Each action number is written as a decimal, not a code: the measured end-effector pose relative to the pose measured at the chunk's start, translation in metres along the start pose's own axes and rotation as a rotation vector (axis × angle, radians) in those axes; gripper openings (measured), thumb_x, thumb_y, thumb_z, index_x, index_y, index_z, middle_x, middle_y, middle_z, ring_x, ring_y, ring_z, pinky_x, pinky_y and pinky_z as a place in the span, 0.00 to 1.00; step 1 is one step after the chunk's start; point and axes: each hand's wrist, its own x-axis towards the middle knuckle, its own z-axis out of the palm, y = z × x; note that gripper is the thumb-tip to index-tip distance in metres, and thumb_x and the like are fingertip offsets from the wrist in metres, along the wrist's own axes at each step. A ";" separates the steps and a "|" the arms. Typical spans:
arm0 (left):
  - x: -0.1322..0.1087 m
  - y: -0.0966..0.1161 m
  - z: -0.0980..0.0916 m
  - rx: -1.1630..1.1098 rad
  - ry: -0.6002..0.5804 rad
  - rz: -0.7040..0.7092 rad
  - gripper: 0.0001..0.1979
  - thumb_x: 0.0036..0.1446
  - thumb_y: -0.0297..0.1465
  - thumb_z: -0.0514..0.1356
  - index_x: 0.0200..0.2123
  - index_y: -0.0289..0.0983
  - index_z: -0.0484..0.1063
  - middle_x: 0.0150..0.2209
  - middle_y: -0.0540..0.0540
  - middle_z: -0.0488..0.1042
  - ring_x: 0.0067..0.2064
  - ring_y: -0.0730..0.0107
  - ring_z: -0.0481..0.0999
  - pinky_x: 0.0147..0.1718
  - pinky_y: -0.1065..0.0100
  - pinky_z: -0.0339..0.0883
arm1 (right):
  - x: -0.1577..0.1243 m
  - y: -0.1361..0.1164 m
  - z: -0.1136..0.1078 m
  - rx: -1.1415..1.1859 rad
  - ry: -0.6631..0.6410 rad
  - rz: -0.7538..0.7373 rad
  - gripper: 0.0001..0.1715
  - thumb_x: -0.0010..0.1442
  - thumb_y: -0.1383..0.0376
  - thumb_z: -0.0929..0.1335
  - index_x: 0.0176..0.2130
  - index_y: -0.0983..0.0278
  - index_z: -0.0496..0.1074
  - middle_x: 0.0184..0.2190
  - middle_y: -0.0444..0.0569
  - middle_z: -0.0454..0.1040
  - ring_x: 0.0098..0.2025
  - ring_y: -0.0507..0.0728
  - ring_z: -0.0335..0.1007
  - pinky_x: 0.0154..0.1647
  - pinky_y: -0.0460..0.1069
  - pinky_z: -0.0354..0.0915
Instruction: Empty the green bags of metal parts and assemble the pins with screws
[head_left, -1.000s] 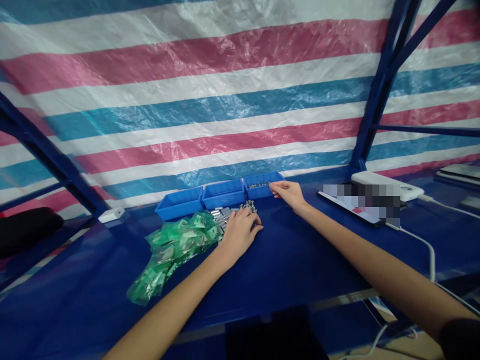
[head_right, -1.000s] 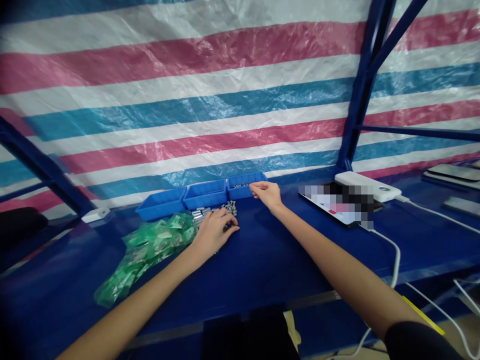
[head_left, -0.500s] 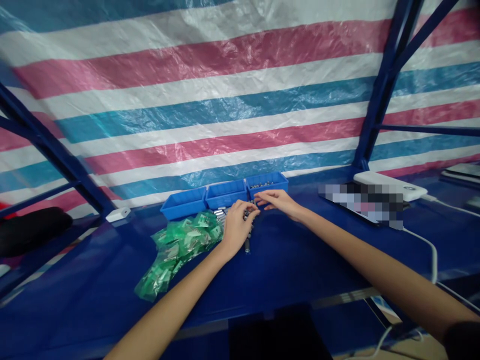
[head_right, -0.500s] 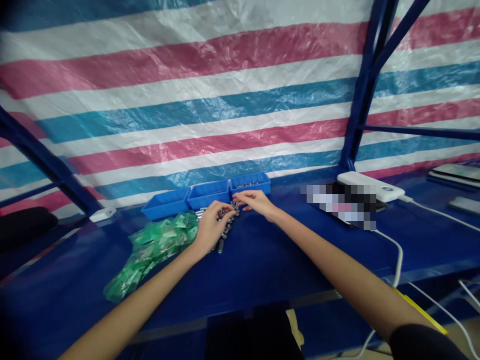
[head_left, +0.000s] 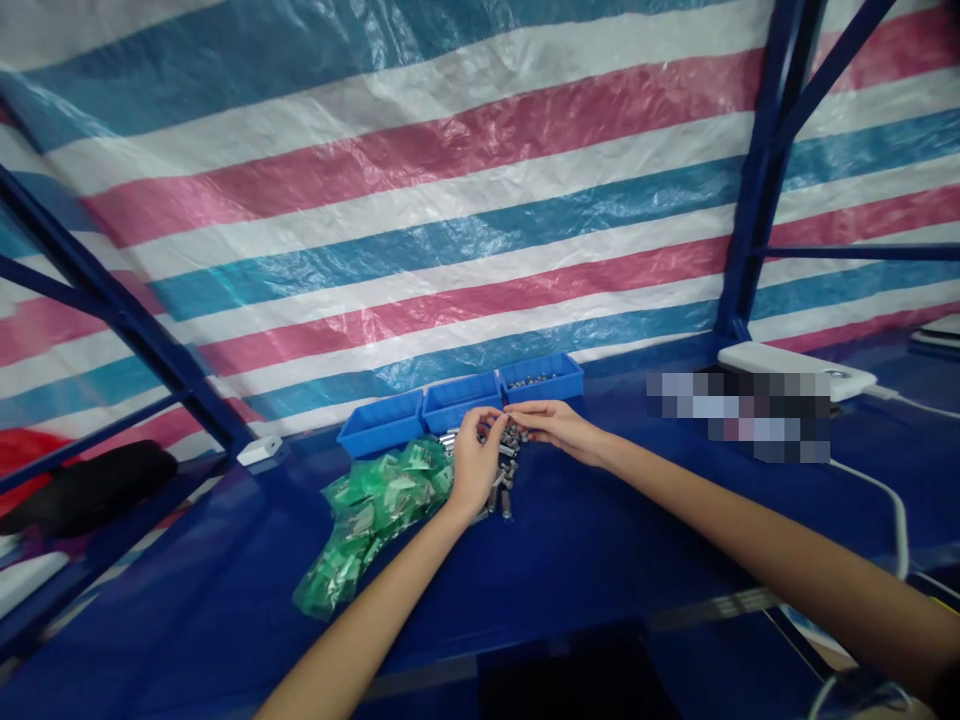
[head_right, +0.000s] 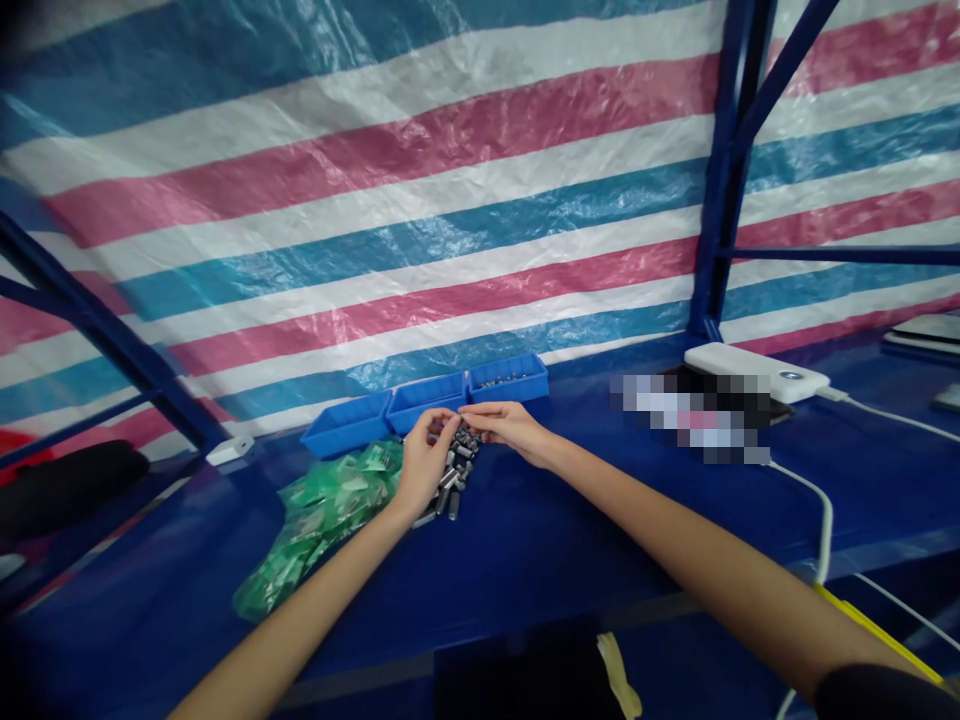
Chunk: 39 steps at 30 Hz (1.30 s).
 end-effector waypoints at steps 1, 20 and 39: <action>0.000 0.000 0.000 0.005 -0.005 0.001 0.11 0.56 0.37 0.54 0.35 0.36 0.69 0.33 0.48 0.72 0.33 0.72 0.68 0.34 0.70 0.63 | 0.000 -0.001 0.001 -0.010 0.019 -0.006 0.17 0.47 0.62 0.72 0.39 0.62 0.76 0.35 0.49 0.76 0.34 0.49 0.69 0.36 0.45 0.65; -0.010 -0.002 -0.002 0.769 -0.455 0.428 0.15 0.61 0.34 0.48 0.49 0.40 0.65 0.47 0.44 0.68 0.48 0.59 0.63 0.47 0.56 0.56 | 0.010 0.004 -0.013 -0.232 0.577 -0.249 0.15 0.45 0.60 0.69 0.34 0.66 0.74 0.24 0.47 0.73 0.25 0.53 0.69 0.27 0.47 0.65; -0.013 0.005 -0.002 0.652 -0.449 0.412 0.18 0.62 0.36 0.46 0.52 0.41 0.64 0.49 0.48 0.71 0.50 0.62 0.64 0.47 0.58 0.56 | 0.018 0.013 -0.028 -0.413 0.547 -0.339 0.14 0.47 0.62 0.68 0.35 0.68 0.74 0.24 0.48 0.73 0.23 0.52 0.70 0.21 0.44 0.66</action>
